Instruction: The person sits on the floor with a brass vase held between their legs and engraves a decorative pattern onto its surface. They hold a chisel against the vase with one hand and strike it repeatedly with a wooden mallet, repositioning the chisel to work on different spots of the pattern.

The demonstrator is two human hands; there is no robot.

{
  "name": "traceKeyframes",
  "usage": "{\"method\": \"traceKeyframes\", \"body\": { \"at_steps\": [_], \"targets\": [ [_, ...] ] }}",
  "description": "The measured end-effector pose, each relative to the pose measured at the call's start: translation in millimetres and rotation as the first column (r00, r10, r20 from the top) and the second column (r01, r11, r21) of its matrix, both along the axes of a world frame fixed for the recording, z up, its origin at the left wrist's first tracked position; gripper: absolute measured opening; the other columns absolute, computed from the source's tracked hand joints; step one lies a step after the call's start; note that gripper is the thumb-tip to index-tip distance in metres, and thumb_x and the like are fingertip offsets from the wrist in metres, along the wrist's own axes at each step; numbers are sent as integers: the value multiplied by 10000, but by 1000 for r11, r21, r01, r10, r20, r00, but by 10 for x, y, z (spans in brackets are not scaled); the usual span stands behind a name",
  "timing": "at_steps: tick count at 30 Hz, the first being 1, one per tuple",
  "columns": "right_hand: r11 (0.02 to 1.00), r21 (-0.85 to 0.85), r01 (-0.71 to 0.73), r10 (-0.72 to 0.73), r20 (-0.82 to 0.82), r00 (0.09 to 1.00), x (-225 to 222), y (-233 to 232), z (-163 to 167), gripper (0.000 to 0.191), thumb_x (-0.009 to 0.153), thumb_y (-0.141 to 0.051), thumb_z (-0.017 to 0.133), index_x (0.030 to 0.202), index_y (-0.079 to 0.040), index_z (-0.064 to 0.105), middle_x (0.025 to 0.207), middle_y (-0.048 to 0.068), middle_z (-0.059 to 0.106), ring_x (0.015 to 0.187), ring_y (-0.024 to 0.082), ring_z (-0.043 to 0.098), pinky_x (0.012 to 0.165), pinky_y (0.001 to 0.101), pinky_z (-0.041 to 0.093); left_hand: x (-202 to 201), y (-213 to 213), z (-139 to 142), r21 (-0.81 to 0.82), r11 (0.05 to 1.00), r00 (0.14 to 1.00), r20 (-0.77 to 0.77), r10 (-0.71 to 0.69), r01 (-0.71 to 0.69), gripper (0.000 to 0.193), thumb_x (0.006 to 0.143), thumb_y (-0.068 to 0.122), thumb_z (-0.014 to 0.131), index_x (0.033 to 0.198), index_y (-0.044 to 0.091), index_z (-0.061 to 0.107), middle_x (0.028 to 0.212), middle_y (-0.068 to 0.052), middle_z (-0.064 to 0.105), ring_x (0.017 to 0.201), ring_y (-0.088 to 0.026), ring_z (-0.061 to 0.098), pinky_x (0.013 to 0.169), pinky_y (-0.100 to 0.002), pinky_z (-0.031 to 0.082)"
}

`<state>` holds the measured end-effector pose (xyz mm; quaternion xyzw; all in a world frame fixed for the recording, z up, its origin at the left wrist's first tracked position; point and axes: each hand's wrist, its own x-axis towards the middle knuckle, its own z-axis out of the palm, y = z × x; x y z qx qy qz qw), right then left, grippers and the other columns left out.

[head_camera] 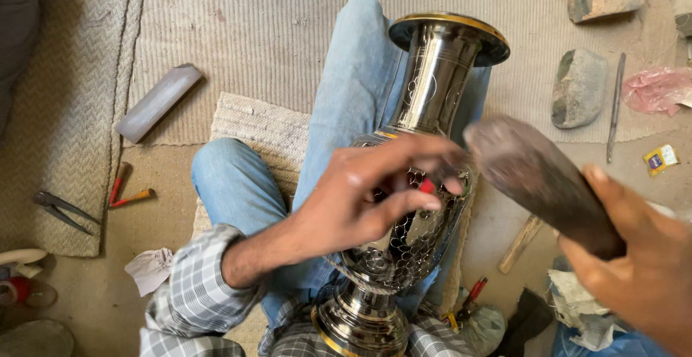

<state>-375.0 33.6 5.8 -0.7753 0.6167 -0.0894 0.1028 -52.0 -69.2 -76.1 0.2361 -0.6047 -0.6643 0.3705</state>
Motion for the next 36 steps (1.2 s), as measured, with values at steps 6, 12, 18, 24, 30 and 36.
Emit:
{"method": "traceKeyframes", "body": {
  "at_steps": [6,12,18,24,30,36],
  "targets": [
    [946,-167,277,-273,47,961,-216,775,-497,749,800,-55,876,1412,64,462,1049,229,689,856,296,709,796,366,578,-76,-299,-54,-413,874,950,-62,-307,255,482,1049,124,711,1480,241,530,1240,83,756,1003,-112,775,798,-275,623],
    [840,22,542,-529,259,808,-133,1126,-287,256,996,16,797,1069,43,553,988,129,668,941,190,741,941,302,613,-162,-533,-27,-482,696,819,83,-568,531,560,993,121,734,1490,285,534,1144,103,781,815,-118,732,671,-331,528],
    [984,-27,176,-172,105,980,-467,824,-314,476,645,-67,850,1004,99,586,876,154,657,725,205,667,688,314,519,-211,-546,-29,-558,592,788,206,-580,581,757,843,1,721,1502,339,564,1001,53,792,709,-125,687,602,-345,492],
    [967,-136,214,-205,83,975,-56,563,-287,247,764,-1,814,948,5,650,873,147,665,660,200,647,602,305,501,-76,-381,-65,-444,804,890,-30,-455,396,721,882,-53,664,1488,307,512,1274,48,749,956,-131,771,698,-306,587],
    [964,151,218,-234,98,967,-76,173,12,300,796,5,771,1025,-7,576,817,130,631,670,175,621,610,299,490,24,-140,-62,-428,885,983,61,-176,185,734,844,-65,684,1497,228,523,1225,-3,760,1034,-199,779,765,-326,622],
    [933,278,230,-240,1,971,-265,-31,-51,235,843,19,767,992,-92,624,766,89,618,596,162,611,595,293,503,66,109,-46,-292,954,996,-67,55,-72,589,990,-72,670,1506,154,499,1229,-4,753,1080,-162,774,933,-271,657]
  ]
}}
